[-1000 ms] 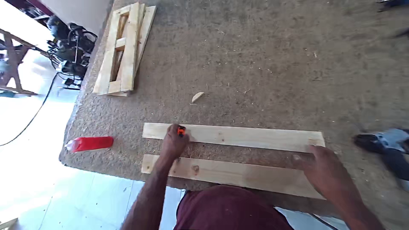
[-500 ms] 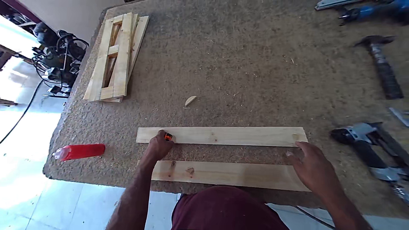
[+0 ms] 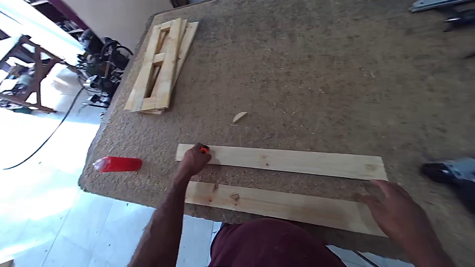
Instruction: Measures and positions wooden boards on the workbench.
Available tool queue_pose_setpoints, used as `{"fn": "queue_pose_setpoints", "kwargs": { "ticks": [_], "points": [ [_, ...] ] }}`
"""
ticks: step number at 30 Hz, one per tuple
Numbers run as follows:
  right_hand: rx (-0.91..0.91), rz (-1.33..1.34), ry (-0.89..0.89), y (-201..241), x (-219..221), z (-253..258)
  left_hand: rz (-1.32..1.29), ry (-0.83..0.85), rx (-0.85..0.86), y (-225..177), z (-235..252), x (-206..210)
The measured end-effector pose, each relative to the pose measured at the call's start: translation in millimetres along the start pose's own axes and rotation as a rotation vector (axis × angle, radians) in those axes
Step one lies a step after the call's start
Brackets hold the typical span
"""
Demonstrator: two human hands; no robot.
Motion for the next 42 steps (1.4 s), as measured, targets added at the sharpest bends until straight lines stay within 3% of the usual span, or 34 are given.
{"fn": "queue_pose_setpoints", "kwargs": {
  "ticks": [5,9,17,21,24,32,37,42],
  "points": [
    [0.102,-0.021,0.036,6.1,-6.7,-10.4,0.005,0.063,-0.029,20.9,19.1,-3.4],
    [0.173,-0.032,0.049,-3.1,0.1,-12.3,-0.085,-0.006,-0.056,35.0,29.6,-9.3],
    [0.178,-0.022,0.061,-10.9,7.7,-15.5,-0.158,0.033,-0.089,44.0,34.7,-8.8],
    [0.224,-0.009,0.076,-7.5,3.3,-14.1,-0.205,-0.047,-0.069,56.8,37.5,-7.5],
    [0.248,-0.009,0.088,-6.7,1.2,-10.7,-0.179,-0.016,-0.047,68.6,44.8,1.6],
    [0.176,-0.096,0.036,-3.4,4.7,17.9,-0.122,-0.168,-0.081,84.8,43.4,-2.4],
    [0.183,-0.151,0.042,-1.2,6.4,26.0,-0.073,-0.086,-0.07,94.6,52.4,4.0],
    [0.146,-0.24,0.035,0.4,8.3,27.7,-0.103,-0.014,-0.109,70.9,38.7,-2.4]
  ]
}}
Point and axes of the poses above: each hand's wrist, its own z-axis towards the middle knuckle, its own x-axis out of the palm, y = z × x, the point moved 3 cm from there along z, towards the middle knuckle, and after that the axes turned 6 degrees about x, right-handed, at the moved point
